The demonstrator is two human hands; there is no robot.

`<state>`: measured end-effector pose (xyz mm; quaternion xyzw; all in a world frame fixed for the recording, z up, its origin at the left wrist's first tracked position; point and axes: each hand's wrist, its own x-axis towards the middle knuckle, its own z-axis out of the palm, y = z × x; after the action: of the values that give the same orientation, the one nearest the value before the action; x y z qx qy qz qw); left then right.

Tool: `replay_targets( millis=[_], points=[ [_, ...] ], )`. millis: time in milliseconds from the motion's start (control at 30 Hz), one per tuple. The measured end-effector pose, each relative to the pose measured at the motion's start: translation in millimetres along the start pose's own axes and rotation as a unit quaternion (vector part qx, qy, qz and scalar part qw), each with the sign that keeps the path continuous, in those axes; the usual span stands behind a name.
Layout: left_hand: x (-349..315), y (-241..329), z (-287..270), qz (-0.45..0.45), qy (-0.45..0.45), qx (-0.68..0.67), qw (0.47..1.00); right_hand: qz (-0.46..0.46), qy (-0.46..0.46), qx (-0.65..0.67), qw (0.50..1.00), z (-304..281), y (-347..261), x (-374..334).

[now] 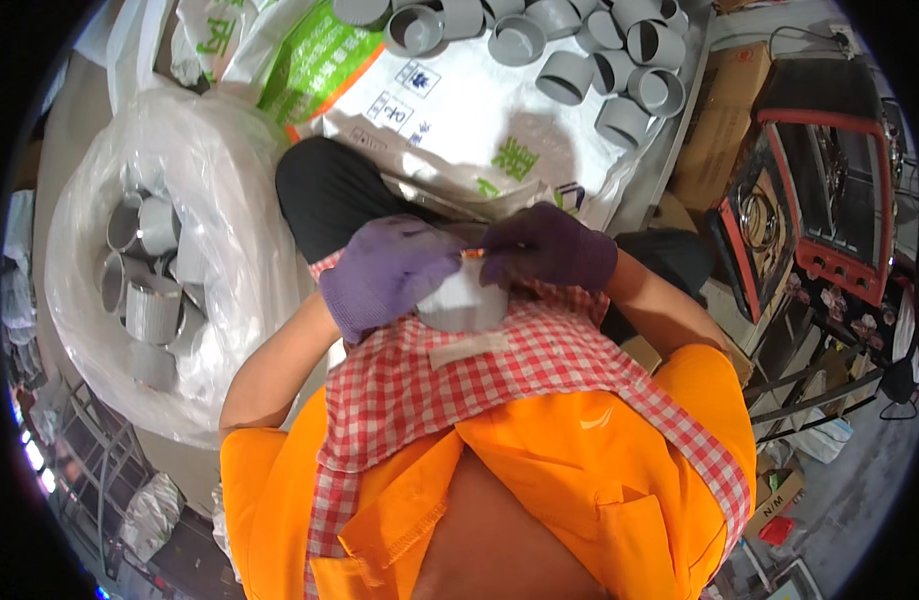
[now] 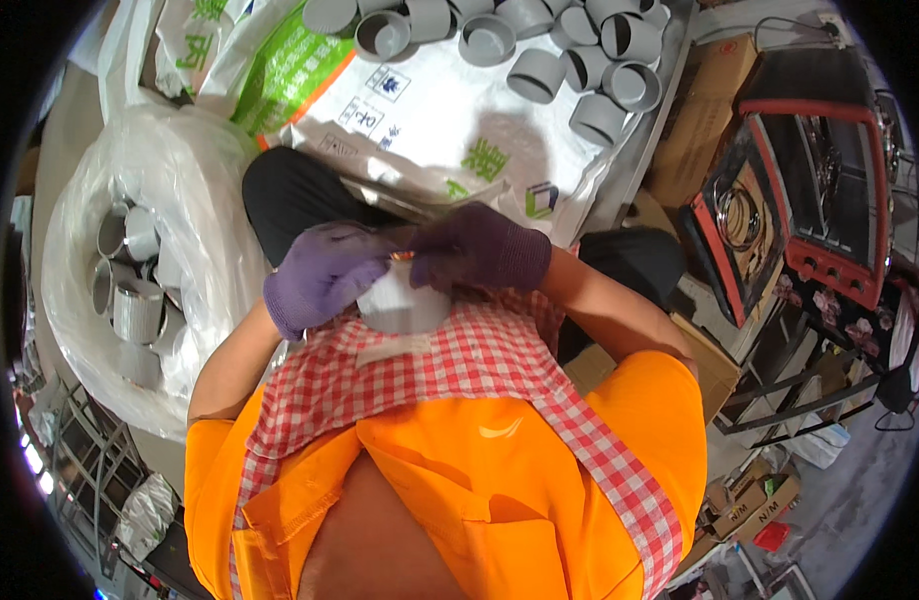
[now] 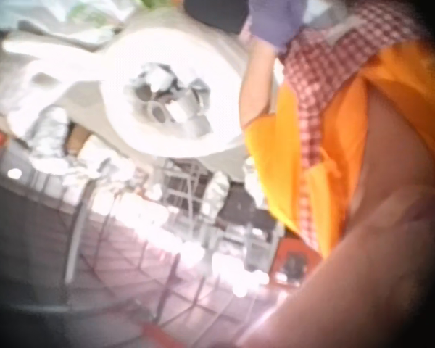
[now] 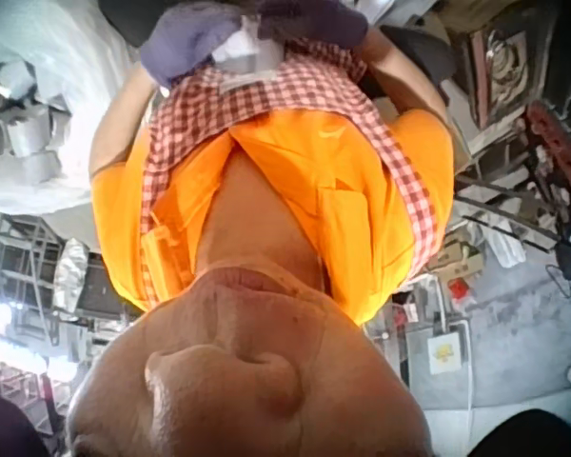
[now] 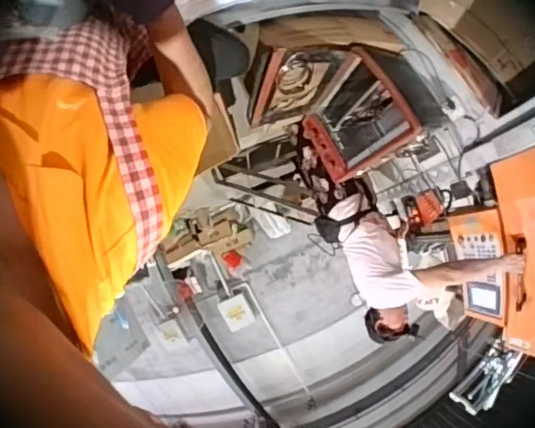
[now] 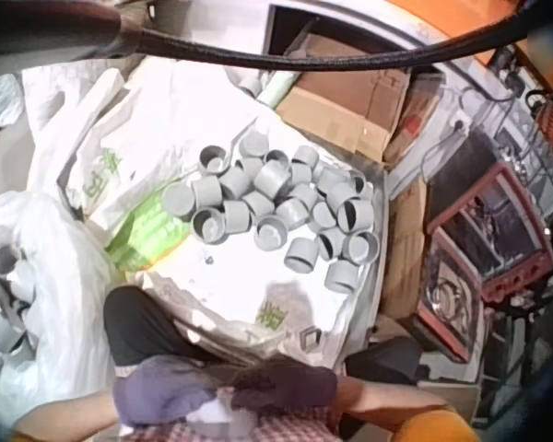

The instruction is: The person places circular coils onto a gray plastic component, then positions the assembled unit into a small oven. The person then repeats the process, taking coils from a nearby box and mounting them onto additional plastic components one at a time.

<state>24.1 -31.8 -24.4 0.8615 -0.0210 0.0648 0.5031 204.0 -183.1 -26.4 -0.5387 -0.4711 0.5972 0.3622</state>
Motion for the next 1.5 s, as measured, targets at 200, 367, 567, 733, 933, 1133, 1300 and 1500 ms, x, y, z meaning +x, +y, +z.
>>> replay_targets(
  millis=[200, 367, 567, 733, 933, 1133, 1300, 1500],
  points=[
    [-32.4, 2.4, 19.0, 0.022, 0.149, 0.100, 0.984, -0.070, 0.100, -0.096, 0.988, 35.1, 6.6, -3.0],
    [-55.5, -10.6, 43.5, -0.065, 0.220, -0.002, 0.973, 0.072, 0.089, 0.028, 0.993, 45.0, -3.5, -8.9],
    [-61.6, -3.5, 42.7, -0.369, 0.054, -0.628, 0.683, -0.165, 0.228, -0.193, 0.940, 53.7, 13.8, -20.2],
    [-43.6, 29.2, 31.3, -0.233, 0.067, -0.658, 0.712, 0.094, 0.290, 0.362, 0.881, 66.4, 9.5, -37.4],
    [-26.8, 43.8, 15.3, -0.318, 0.068, -0.460, 0.826, 0.067, 0.174, 0.343, 0.921, 41.8, 6.4, -29.2],
    [-31.5, 45.2, 16.5, -0.327, 0.059, -0.517, 0.789, 0.054, 0.026, 0.214, 0.975, 29.9, -17.7, -31.5],
    [-28.2, 46.5, 11.5, -0.332, 0.069, -0.542, 0.769, 0.035, -0.022, 0.211, 0.977, 21.8, -24.7, -18.5],
    [-65.4, 71.1, -61.7, -0.262, 0.399, -0.248, 0.843, 0.009, 0.123, 0.288, 0.950, -13.5, 1.5, 4.6]
  ],
)
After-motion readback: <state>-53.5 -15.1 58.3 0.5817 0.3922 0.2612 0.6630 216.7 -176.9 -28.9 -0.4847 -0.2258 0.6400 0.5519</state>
